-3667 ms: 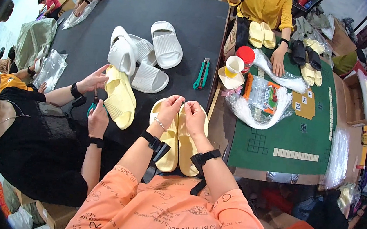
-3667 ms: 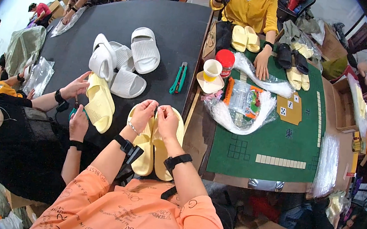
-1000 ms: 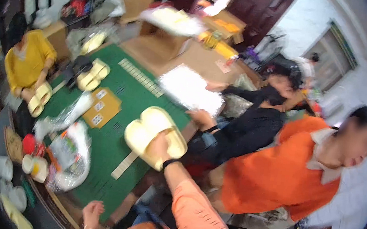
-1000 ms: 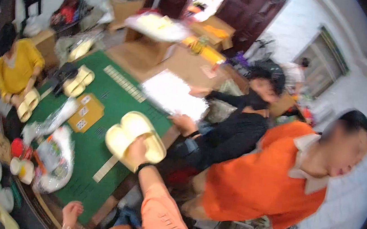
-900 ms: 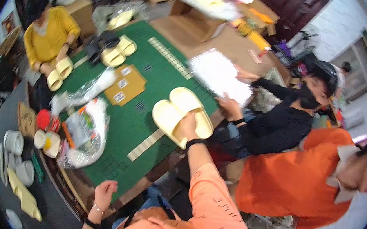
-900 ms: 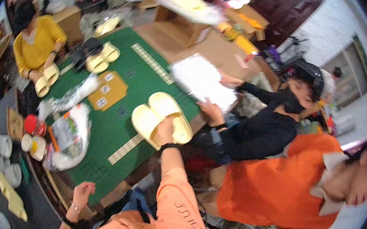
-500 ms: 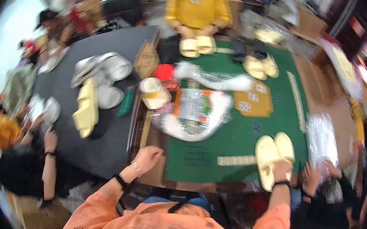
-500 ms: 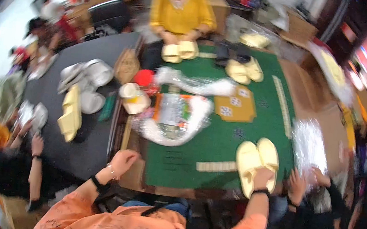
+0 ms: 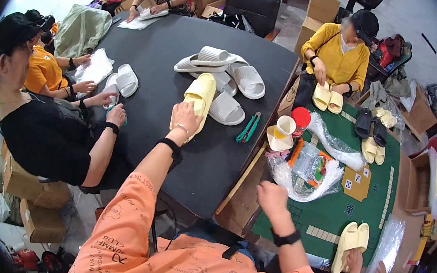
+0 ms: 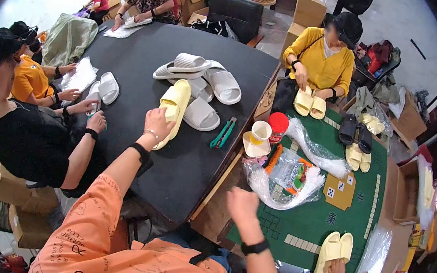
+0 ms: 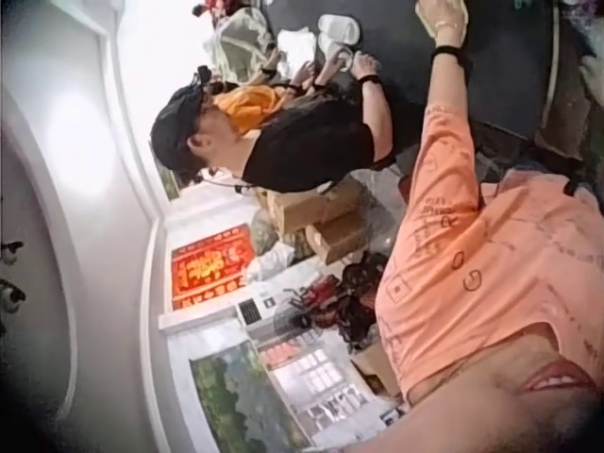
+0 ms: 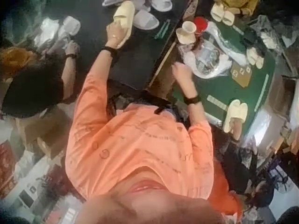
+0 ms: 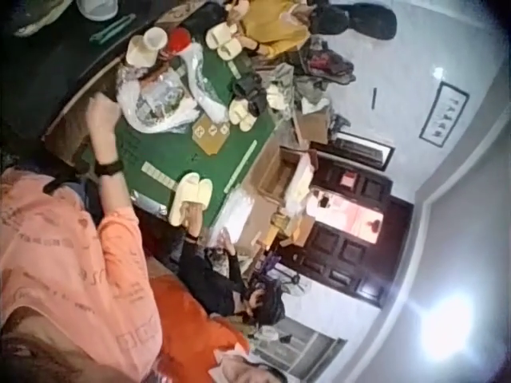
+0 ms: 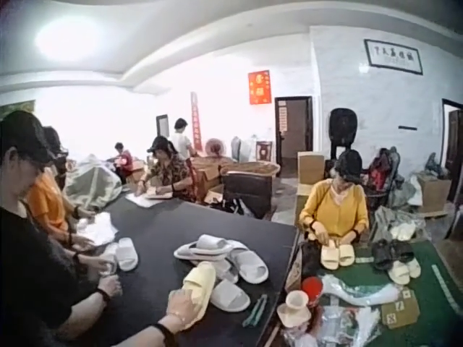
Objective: The recorder and coworkers are assembling and inspecting foam sandal components at various worktables.
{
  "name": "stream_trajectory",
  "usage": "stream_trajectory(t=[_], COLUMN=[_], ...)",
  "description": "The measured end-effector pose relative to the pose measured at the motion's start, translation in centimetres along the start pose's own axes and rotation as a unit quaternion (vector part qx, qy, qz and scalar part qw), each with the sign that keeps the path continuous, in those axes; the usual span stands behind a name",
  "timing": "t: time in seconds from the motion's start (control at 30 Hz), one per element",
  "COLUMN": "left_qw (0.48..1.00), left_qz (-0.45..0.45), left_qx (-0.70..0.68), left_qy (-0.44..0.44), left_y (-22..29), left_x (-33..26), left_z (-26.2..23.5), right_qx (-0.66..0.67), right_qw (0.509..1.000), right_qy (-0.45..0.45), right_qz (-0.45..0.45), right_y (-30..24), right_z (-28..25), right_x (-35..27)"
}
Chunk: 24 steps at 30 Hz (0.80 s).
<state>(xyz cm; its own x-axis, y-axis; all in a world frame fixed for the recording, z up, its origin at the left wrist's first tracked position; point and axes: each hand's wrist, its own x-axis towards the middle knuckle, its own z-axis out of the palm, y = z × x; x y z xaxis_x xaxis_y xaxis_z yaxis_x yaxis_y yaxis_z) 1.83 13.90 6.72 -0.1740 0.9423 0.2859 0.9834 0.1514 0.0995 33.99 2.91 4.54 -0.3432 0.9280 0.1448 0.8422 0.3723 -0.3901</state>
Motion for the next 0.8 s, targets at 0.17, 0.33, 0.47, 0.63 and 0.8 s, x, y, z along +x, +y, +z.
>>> stream_trajectory(t=[0.17,0.33,0.47,0.63,0.8], left_qw=[0.986,0.986,0.947,0.893,0.837], left_qz=[-0.011,0.067,0.213,0.397,0.491], left_qx=[0.104,-0.128,-0.186,-0.154,-0.090], left_qy=[-0.133,-0.083,-0.153,-0.143,-0.225], left_y=[-2.0,0.0,1.1,2.7,0.0], left_x=[1.1,-5.9,-13.2,-17.5,-16.9], left_z=[3.2,-0.3,-4.5,-6.1,-7.5], right_qx=[0.086,0.320,0.662,0.677,0.577], right_qw=[0.994,0.938,0.713,0.599,0.617], right_qy=[-0.048,-0.007,0.128,0.271,0.393], right_qz=[-0.049,0.133,0.192,0.331,0.364], right_y=[-10.4,-11.3,-11.1,-7.2,0.3], right_z=[3.6,5.6,6.5,6.5,1.2], right_x=[4.1,5.7,7.0,4.5,3.8])
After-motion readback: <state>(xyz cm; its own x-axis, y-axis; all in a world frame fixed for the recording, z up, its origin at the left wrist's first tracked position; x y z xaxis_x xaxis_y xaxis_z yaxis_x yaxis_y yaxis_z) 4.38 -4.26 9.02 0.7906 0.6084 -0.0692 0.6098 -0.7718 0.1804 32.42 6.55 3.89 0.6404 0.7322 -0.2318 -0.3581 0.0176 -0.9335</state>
